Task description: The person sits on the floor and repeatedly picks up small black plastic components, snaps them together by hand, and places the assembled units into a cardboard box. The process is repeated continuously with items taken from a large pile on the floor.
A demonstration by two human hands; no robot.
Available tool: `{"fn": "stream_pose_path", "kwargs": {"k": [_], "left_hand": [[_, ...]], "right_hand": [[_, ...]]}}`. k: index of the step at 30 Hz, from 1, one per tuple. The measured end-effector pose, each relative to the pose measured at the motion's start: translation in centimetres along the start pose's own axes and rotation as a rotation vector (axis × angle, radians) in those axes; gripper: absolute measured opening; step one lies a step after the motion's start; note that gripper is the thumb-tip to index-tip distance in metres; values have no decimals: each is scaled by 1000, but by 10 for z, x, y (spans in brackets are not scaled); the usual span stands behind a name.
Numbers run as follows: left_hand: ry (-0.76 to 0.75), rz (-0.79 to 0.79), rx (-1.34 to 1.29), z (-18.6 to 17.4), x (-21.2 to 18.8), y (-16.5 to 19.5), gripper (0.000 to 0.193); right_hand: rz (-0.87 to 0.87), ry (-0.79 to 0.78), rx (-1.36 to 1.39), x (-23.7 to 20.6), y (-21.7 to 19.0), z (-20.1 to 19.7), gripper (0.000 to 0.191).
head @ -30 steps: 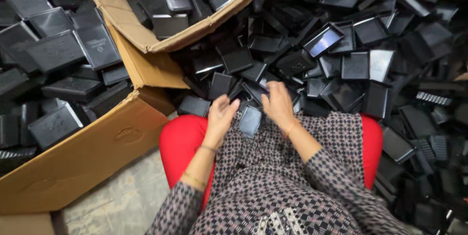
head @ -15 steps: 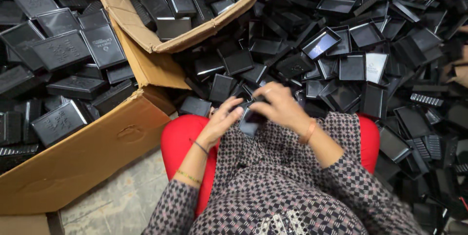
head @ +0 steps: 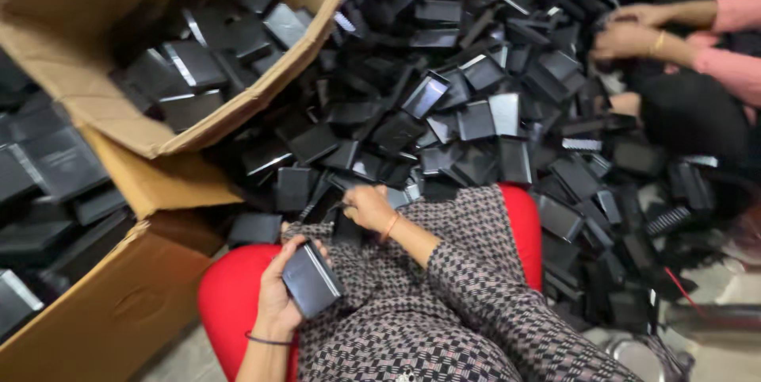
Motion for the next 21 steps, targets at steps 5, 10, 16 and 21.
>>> {"fn": "stream_pose_path", "kwargs": {"k": [5, 10, 16, 21], "left_hand": [[64, -305, 6, 20, 22, -57, 65], [123, -38, 168, 44, 65, -23, 53], [-30, 545, 611, 95, 58, 23, 73], [137, 445, 362, 83, 58, 45, 81]], "right_hand": [[-262, 231, 483, -47, -69, -101, 14], [-520, 182, 541, -112, -135, -152, 35], [-42, 178, 559, -92, -97, -151, 55], [-139, 259, 681, -92, -107, -140, 58]]}}
Point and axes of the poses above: each hand's wrist, its own x-axis towards the middle knuckle, its own z-axis out of the palm, y = z × x, the point moved 10 cm from there along x, towards the middle knuckle, and after that the axes turned 10 degrees about x, right-handed, at the moved point
